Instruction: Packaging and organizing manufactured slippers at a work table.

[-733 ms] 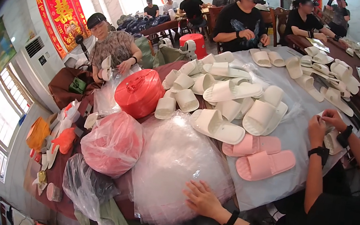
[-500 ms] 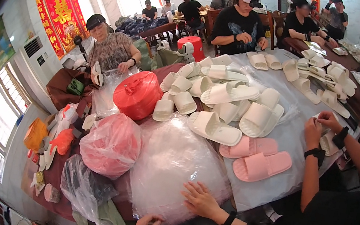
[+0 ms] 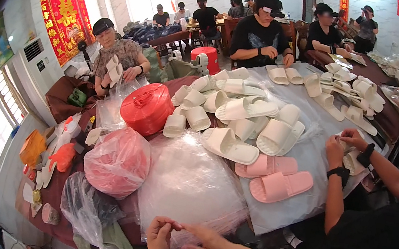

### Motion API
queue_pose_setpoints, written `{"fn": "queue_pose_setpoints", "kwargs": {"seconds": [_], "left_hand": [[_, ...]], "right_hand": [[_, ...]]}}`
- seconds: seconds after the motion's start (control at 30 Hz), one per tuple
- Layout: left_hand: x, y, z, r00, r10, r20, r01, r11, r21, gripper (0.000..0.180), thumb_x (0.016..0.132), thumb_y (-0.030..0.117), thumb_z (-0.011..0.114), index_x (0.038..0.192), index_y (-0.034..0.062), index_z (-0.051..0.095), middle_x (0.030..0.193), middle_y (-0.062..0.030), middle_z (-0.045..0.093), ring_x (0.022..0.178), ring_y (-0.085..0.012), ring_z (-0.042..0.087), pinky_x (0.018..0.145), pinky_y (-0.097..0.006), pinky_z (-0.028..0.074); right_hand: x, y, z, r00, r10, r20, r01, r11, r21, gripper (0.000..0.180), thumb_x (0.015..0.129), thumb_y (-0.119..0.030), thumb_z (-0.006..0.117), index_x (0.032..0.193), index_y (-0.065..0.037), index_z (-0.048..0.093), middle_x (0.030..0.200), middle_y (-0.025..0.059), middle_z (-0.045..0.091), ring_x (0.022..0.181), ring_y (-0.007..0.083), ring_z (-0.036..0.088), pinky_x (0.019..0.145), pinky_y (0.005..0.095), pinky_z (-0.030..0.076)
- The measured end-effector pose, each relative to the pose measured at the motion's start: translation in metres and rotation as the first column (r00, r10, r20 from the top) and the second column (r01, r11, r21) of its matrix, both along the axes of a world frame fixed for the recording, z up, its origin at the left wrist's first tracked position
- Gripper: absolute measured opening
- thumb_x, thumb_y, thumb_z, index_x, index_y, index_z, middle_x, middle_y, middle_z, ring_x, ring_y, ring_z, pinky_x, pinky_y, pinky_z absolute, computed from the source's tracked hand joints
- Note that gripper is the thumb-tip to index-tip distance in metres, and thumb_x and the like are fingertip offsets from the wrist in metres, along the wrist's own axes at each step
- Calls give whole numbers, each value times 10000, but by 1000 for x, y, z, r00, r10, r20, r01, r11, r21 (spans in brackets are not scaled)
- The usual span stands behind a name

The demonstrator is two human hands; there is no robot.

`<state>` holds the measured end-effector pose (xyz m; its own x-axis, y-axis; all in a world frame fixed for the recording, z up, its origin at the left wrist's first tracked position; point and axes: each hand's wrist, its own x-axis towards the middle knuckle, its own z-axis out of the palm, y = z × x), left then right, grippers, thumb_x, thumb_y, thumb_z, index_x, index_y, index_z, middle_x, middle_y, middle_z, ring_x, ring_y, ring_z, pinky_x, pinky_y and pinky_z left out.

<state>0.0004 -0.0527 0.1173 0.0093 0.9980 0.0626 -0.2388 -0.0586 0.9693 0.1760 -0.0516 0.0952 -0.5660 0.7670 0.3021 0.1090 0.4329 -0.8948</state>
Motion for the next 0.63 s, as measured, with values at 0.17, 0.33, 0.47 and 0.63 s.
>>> {"fn": "queue_pose_setpoints", "kwargs": {"seconds": [0.17,0.33,0.47,0.63], "left_hand": [[3,6,7,965,126,231,-139,989,43,114,951,32,448,999,0,547,831,-91,610,791,-155,584,752,-270,474],[-1,10,6,916,390,-95,-367,910,190,73,923,20,500,955,-1,563,817,-87,600,734,-153,581,669,-280,462],[-9,17,0,645,544,-536,-209,801,561,65,896,8,542,955,2,571,830,-95,615,737,-181,592,680,-318,472],[-15,21,1,351,536,-768,197,760,620,169,838,-9,612,999,41,603,923,-90,636,888,-238,614,785,-370,482]], "right_hand": [[-38,-8,-29,815,49,-578,-438,705,-558,618,923,-282,628,1419,-64,330,1198,85,528,1164,166,476,987,355,396],[-57,-13,-45,795,576,-192,-586,645,-490,602,918,-279,637,1379,-11,358,1211,134,554,1128,179,505,973,313,397],[-58,-15,-37,789,594,-158,-574,621,-534,633,918,-314,627,1390,-3,342,1146,143,600,1047,192,559,910,322,439],[-68,-15,-58,786,614,-74,-557,650,-518,680,915,-328,624,1420,-27,282,1203,208,571,957,206,616,811,338,527]]}}
